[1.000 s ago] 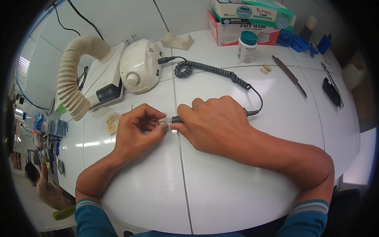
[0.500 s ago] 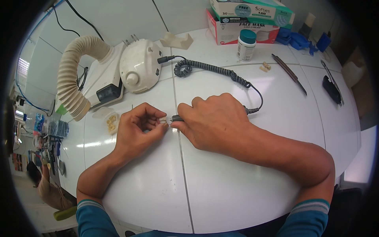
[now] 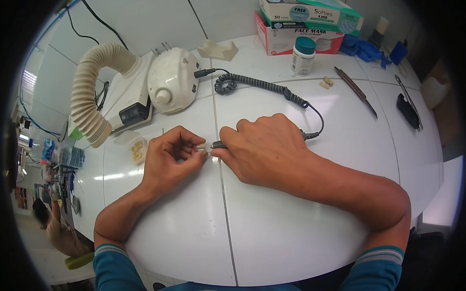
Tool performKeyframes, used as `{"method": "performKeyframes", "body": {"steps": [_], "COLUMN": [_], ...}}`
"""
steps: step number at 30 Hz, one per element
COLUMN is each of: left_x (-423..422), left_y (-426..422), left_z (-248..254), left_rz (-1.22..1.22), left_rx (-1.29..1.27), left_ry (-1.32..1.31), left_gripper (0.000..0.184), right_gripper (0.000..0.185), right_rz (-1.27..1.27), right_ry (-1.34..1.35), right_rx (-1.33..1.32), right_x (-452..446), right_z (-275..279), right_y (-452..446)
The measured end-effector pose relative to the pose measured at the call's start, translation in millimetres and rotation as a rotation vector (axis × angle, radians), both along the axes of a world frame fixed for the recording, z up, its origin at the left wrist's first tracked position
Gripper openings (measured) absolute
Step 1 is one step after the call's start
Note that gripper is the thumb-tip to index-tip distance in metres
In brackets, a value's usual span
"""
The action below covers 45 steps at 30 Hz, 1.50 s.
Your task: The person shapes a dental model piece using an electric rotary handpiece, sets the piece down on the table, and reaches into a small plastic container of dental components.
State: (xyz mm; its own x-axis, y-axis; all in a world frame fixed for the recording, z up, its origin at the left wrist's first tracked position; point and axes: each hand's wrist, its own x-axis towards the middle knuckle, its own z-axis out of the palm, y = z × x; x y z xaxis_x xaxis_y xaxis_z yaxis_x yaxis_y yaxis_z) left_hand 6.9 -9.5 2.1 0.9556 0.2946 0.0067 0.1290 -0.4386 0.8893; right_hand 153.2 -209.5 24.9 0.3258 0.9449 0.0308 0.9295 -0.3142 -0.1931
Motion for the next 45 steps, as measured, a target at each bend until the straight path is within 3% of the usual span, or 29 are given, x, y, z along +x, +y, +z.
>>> {"method": "performKeyframes", "body": {"steps": [11, 21, 45], "left_x": [-5.1, -5.6, -6.0], "left_y": [-0.4, -0.5, -1.0], "left_z": [3.3, -2.4, 0.9], "left_rz": [-0.015, -0.042, 0.01], "left_rx": [0.012, 0.06, 0.055], "left_ry": [0.022, -0.088, -0.023], "left_gripper": [0.02, 0.02, 0.022], "right_gripper": [0.043, 0.045, 0.046], "right_rz": [0.018, 0.037, 0.043], "right_ry": [-0.026, -0.012, -0.022], "right_rx": [0.113, 0.075, 0.053], "right_x": [1.9, 1.8, 0.1], "right_z": [-6.4, -3.0, -1.7], "right_y": [-3.7, -3.2, -3.2]}}
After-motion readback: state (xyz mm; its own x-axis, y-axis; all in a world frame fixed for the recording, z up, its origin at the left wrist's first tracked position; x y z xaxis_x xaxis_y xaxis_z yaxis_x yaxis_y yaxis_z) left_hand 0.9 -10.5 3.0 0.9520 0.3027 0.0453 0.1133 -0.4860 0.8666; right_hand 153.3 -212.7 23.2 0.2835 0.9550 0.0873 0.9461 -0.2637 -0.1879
